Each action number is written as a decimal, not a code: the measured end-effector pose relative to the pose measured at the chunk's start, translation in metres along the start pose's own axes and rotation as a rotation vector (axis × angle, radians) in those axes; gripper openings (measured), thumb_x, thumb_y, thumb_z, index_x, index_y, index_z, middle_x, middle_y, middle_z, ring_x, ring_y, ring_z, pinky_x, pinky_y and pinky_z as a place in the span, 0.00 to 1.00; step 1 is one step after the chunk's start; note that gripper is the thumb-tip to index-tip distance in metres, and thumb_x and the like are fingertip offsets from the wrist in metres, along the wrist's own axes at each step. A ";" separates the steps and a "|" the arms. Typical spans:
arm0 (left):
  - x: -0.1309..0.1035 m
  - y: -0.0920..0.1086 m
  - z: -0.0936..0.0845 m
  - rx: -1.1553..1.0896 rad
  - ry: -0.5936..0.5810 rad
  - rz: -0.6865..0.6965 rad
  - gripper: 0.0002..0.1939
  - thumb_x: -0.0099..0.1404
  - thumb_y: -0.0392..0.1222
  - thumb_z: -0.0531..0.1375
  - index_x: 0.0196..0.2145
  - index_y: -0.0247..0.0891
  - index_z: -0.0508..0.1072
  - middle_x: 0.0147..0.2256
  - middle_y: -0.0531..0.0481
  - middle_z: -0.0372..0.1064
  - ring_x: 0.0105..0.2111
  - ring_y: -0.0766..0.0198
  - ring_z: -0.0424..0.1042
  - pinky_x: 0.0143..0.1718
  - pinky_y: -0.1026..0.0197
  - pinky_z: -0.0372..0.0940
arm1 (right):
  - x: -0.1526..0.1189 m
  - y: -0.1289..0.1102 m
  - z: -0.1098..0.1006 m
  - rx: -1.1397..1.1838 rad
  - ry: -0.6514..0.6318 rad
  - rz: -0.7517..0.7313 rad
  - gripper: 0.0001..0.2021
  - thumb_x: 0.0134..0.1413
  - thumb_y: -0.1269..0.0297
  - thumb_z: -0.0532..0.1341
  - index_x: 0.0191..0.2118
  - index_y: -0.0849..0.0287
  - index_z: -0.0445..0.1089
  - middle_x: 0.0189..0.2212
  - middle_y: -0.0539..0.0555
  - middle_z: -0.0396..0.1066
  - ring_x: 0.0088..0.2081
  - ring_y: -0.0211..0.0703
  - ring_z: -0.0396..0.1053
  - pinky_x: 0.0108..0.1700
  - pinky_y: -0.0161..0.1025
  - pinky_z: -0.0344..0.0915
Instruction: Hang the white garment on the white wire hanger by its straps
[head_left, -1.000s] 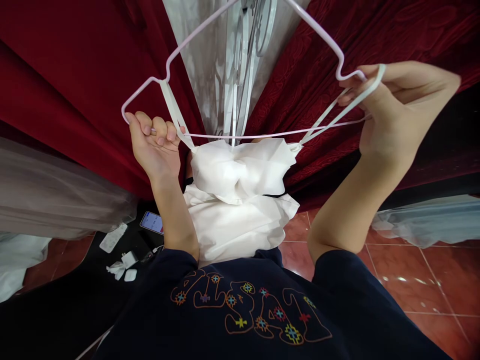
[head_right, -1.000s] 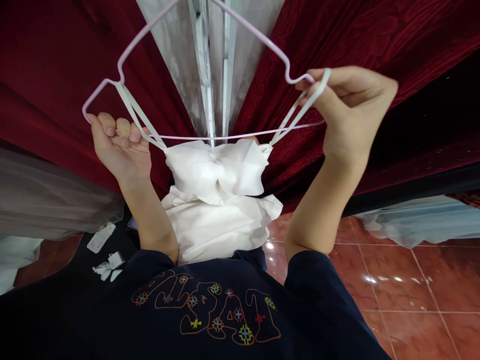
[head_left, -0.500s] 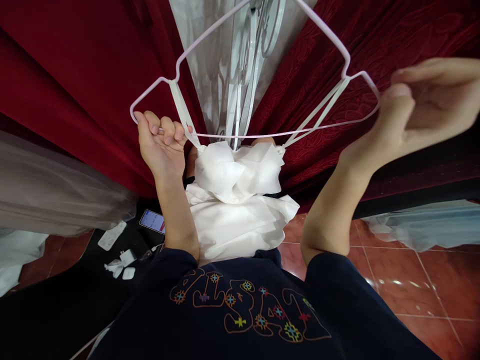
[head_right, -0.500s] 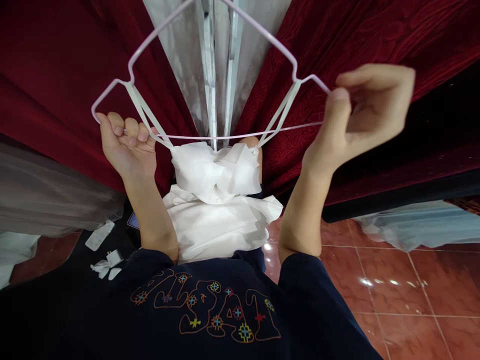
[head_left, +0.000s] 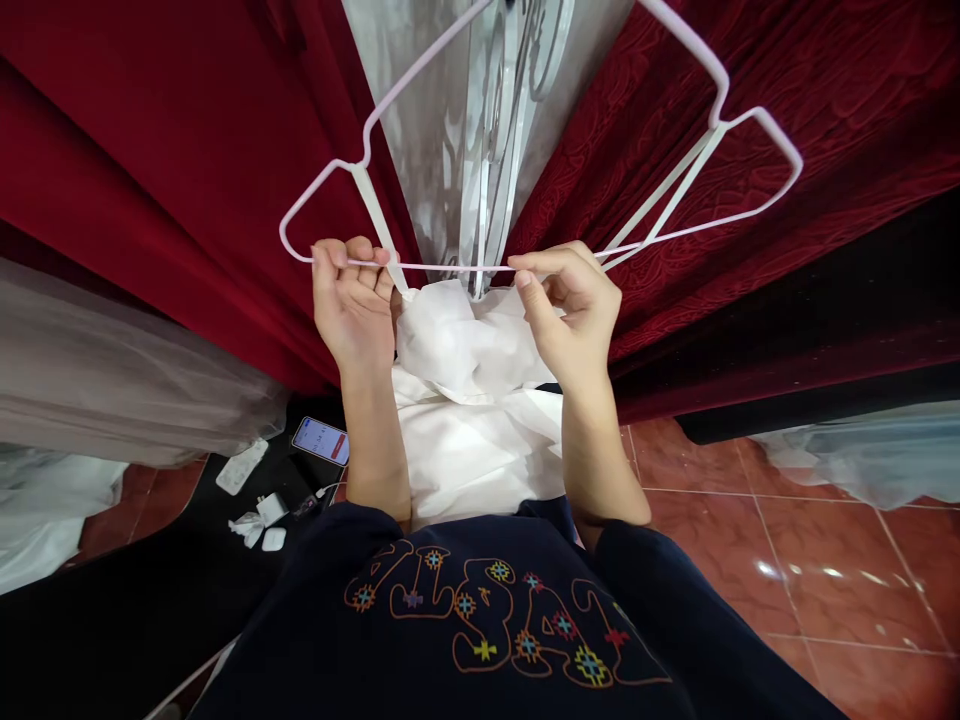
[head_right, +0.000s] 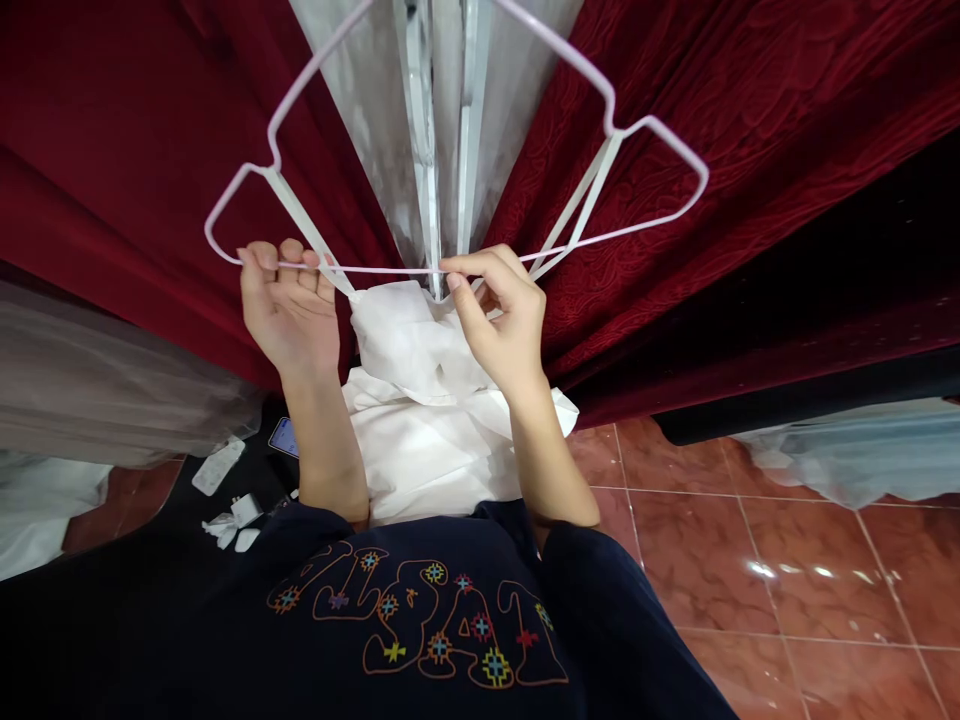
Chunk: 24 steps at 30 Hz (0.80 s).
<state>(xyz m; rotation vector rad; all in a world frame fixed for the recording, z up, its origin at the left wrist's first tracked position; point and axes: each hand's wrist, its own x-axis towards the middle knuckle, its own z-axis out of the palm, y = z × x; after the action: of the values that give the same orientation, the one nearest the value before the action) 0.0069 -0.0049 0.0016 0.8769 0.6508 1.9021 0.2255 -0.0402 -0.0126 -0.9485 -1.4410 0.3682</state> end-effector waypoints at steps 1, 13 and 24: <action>-0.002 -0.002 -0.003 0.040 -0.007 0.010 0.23 0.74 0.60 0.69 0.35 0.43 0.65 0.40 0.49 0.72 0.42 0.60 0.77 0.50 0.60 0.75 | -0.001 -0.001 0.002 -0.009 0.008 0.005 0.12 0.73 0.52 0.65 0.45 0.50 0.84 0.37 0.50 0.75 0.33 0.34 0.66 0.33 0.39 0.63; -0.029 0.050 -0.004 0.509 -0.374 -0.155 0.20 0.68 0.60 0.77 0.36 0.39 0.86 0.27 0.48 0.66 0.22 0.65 0.55 0.21 0.60 0.51 | -0.002 -0.001 0.006 -0.014 0.031 0.034 0.12 0.73 0.51 0.66 0.43 0.51 0.83 0.36 0.49 0.73 0.29 0.32 0.60 0.34 0.40 0.57; 0.014 0.098 0.005 0.114 -0.133 -0.053 0.27 0.86 0.58 0.51 0.51 0.39 0.86 0.62 0.47 0.79 0.23 0.64 0.54 0.15 0.60 0.47 | 0.003 -0.005 0.002 -0.028 -0.004 0.056 0.16 0.72 0.44 0.65 0.43 0.51 0.82 0.37 0.51 0.73 0.31 0.34 0.61 0.31 0.40 0.55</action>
<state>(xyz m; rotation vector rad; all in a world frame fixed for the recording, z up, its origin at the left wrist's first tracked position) -0.0445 -0.0356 0.0811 1.0388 0.6998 1.7570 0.2222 -0.0403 -0.0076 -1.0132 -1.4281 0.3925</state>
